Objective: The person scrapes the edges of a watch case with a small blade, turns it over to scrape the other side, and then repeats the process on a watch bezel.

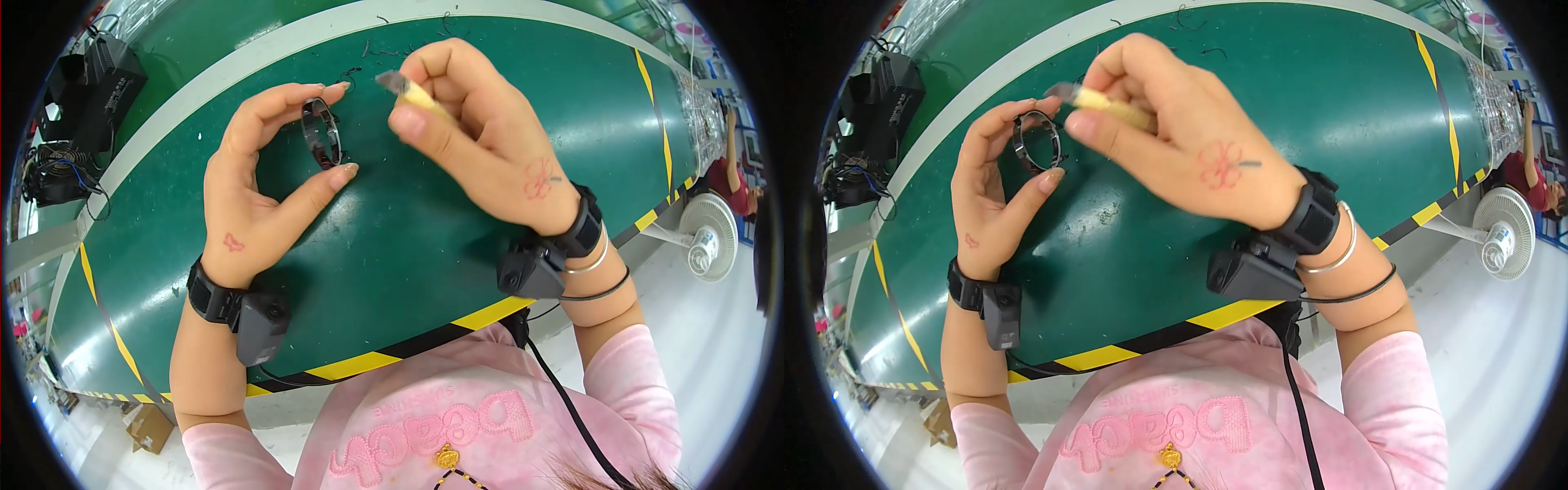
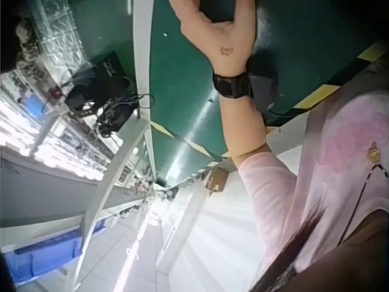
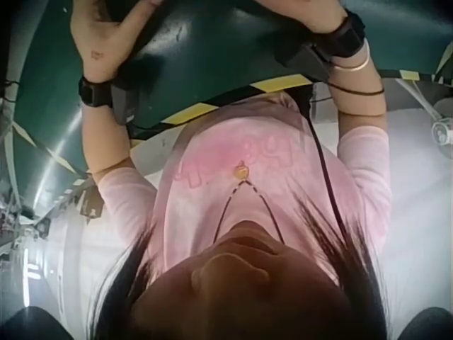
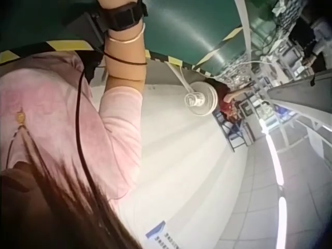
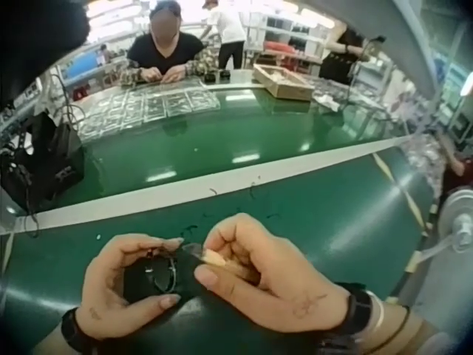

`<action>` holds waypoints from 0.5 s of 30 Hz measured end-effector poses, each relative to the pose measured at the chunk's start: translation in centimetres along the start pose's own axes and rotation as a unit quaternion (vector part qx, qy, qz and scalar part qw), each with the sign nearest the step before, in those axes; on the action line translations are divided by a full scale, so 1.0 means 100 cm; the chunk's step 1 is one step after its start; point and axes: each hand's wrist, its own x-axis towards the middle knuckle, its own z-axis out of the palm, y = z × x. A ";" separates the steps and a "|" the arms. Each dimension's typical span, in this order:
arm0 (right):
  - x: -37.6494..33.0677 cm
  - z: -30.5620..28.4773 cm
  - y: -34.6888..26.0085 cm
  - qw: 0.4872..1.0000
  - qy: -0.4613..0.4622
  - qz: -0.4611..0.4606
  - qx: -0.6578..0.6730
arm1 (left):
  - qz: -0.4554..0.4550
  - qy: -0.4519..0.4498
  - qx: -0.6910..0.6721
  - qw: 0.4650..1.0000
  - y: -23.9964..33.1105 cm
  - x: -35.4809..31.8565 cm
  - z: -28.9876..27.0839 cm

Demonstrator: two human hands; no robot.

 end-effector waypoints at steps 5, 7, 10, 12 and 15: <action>0.010 -0.017 0.018 0.971 -0.032 -0.104 -0.211 | -0.047 -0.024 -0.034 0.998 0.002 0.002 0.000; 0.008 -0.014 0.025 0.932 -0.039 -0.162 -0.321 | -0.037 -0.048 0.035 0.998 0.001 0.002 -0.003; 0.010 -0.007 0.030 0.903 -0.028 -0.192 -0.383 | -0.037 -0.062 0.062 0.996 -0.001 0.003 -0.003; 0.012 -0.002 0.033 0.894 0.001 -0.202 -0.399 | -0.046 -0.061 0.049 0.996 0.000 0.003 -0.002; 0.017 0.005 0.034 0.888 0.019 -0.212 -0.408 | -0.067 -0.064 0.038 0.995 0.004 0.003 -0.004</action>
